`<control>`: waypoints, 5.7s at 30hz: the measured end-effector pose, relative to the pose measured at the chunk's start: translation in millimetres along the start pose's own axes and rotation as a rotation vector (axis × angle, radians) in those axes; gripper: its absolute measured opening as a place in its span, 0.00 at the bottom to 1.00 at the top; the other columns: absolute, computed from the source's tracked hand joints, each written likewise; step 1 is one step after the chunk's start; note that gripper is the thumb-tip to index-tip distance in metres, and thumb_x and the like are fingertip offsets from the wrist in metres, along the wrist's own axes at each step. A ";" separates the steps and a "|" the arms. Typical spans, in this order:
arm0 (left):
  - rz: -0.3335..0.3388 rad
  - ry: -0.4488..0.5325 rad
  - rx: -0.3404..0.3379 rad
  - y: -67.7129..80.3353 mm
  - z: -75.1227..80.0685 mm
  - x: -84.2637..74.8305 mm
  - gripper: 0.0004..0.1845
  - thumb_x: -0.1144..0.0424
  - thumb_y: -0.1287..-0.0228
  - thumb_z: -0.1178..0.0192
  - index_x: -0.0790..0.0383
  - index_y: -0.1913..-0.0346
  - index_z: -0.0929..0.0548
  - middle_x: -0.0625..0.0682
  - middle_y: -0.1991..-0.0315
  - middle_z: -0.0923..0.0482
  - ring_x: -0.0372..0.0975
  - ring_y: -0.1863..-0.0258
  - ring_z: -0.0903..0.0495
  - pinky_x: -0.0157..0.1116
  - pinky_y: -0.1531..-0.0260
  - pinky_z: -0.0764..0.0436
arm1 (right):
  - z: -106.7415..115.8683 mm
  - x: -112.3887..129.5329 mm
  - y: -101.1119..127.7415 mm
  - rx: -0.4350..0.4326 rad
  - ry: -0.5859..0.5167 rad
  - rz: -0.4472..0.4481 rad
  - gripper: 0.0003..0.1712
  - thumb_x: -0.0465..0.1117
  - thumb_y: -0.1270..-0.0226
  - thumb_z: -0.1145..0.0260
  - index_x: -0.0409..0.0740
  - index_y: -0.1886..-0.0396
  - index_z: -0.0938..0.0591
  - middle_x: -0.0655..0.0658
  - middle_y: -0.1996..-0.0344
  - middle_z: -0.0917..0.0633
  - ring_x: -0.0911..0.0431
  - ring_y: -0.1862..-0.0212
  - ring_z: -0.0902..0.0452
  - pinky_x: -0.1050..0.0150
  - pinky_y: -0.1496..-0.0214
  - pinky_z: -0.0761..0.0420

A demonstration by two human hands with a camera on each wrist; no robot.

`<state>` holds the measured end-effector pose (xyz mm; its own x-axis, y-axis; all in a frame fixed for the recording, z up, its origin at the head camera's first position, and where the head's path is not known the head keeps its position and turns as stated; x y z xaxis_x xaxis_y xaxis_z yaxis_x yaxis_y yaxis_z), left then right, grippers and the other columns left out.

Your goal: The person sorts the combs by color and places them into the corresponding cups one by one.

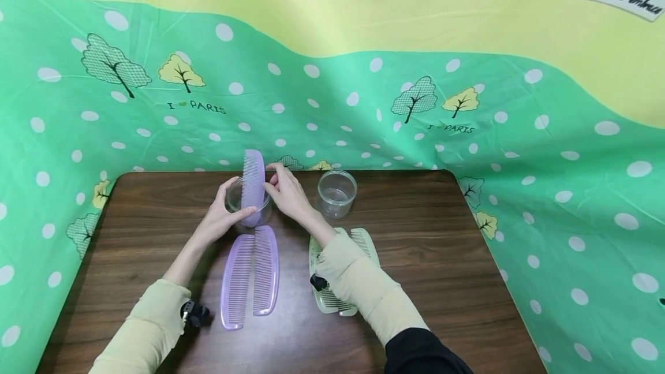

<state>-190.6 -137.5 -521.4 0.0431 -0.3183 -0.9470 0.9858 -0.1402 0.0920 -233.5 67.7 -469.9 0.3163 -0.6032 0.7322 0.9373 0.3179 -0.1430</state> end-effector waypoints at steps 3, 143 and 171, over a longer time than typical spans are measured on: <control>-0.002 -0.010 -0.003 0.2 0.0 1.2 0.54 0.45 0.41 0.26 0.40 0.19 0.49 0.58 0.20 0.41 0.55 0.22 0.40 0.61 0.25 0.40 | 3.0 -0.7 4.1 0.002 0.005 -0.006 0.24 0.42 0.23 0.36 0.46 0.32 0.27 0.45 0.58 0.18 0.55 0.59 0.21 0.62 0.54 0.21; -0.035 0.003 -0.006 -2.4 0.6 3.0 0.53 0.47 0.39 0.26 0.43 0.18 0.50 0.56 0.21 0.39 0.53 0.24 0.36 0.57 0.24 0.40 | -48.9 16.2 101.3 0.299 0.280 -0.350 0.56 0.51 0.57 0.12 0.41 0.30 0.32 0.36 0.46 0.19 0.40 0.47 0.17 0.47 0.45 0.17; -0.019 0.006 0.003 -2.0 0.5 1.0 0.53 0.45 0.40 0.26 0.41 0.19 0.50 0.57 0.21 0.40 0.54 0.25 0.35 0.58 0.26 0.38 | -20.2 10.2 106.9 0.400 -0.350 -0.391 0.37 0.29 0.35 0.30 0.44 0.30 0.35 0.42 0.66 0.14 0.52 0.77 0.14 0.50 0.74 0.12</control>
<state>-192.6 -137.9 -522.3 0.0249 -0.3099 -0.9504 0.9860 -0.1493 0.0745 -127.1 80.7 -491.2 -0.1657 -0.4776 0.8628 0.8255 0.4115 0.3863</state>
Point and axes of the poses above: each hand's wrist, its own y-axis away from the middle knuckle, its own z-axis out of the back of the hand, x = y × z, the point moved 2 cm from there along -y, towards the middle knuckle
